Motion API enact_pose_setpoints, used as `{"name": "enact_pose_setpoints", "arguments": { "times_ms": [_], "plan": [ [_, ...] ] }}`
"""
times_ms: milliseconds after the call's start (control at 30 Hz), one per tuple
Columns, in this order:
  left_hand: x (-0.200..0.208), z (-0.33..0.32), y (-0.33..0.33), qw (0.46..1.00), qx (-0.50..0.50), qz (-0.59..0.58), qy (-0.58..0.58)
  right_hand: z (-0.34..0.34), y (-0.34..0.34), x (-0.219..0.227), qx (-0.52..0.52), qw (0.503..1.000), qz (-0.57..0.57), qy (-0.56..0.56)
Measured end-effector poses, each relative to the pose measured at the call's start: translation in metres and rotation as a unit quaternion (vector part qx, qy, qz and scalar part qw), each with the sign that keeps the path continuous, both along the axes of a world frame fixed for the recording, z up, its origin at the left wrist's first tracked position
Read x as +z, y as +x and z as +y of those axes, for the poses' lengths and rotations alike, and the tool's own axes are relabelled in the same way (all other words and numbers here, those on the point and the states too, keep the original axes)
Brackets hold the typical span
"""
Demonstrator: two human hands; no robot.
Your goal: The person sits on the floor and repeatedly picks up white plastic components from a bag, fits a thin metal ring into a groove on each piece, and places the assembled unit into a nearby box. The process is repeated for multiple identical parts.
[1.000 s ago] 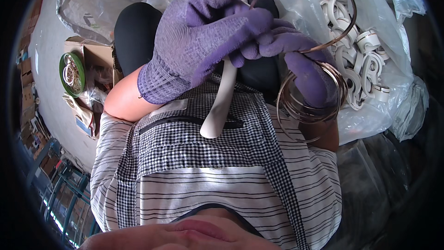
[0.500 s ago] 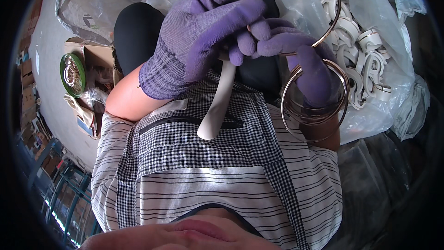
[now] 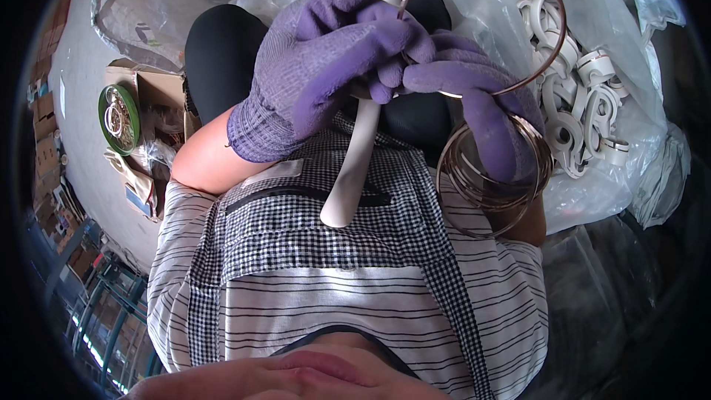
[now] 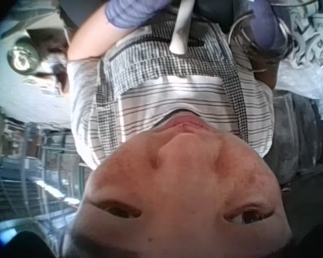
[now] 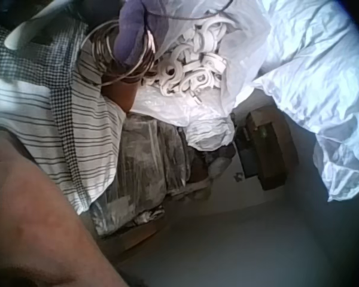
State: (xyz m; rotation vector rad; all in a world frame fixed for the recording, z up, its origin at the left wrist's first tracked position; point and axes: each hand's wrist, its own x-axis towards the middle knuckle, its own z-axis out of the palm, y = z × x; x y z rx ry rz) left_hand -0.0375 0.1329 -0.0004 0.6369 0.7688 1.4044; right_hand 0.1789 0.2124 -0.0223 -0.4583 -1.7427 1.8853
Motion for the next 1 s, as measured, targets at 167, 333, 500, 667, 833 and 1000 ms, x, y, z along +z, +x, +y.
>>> {"name": "enact_pose_setpoints", "arguments": {
  "times_ms": [167, 333, 500, 667, 833, 1000],
  "plan": [
    [0.002, -0.003, -0.001, 0.996, 0.013, -0.084, -0.004, -0.001, -0.002, 0.002, 0.003, 1.000, 0.007, 0.024],
    [0.008, -0.005, 0.004, 0.998, 0.041, 0.024, -0.033, -0.006, -0.001, 0.017, -0.002, 0.997, -0.070, -0.021],
    [0.006, -0.004, 0.005, 0.997, 0.042, 0.057, -0.031, -0.004, 0.001, 0.009, 0.018, 0.999, -0.042, 0.029],
    [0.002, -0.003, -0.003, 0.994, 0.013, -0.100, -0.031, -0.005, 0.006, 0.011, -0.002, 0.999, -0.036, -0.020],
    [0.001, -0.004, -0.001, 0.998, 0.012, -0.055, -0.017, -0.004, 0.007, 0.013, -0.013, 1.000, -0.022, -0.015],
    [-0.006, -0.006, 0.007, 0.994, 0.042, 0.096, 0.002, -0.008, 0.005, 0.001, -0.044, 0.998, -0.009, -0.038]
  ]
}}
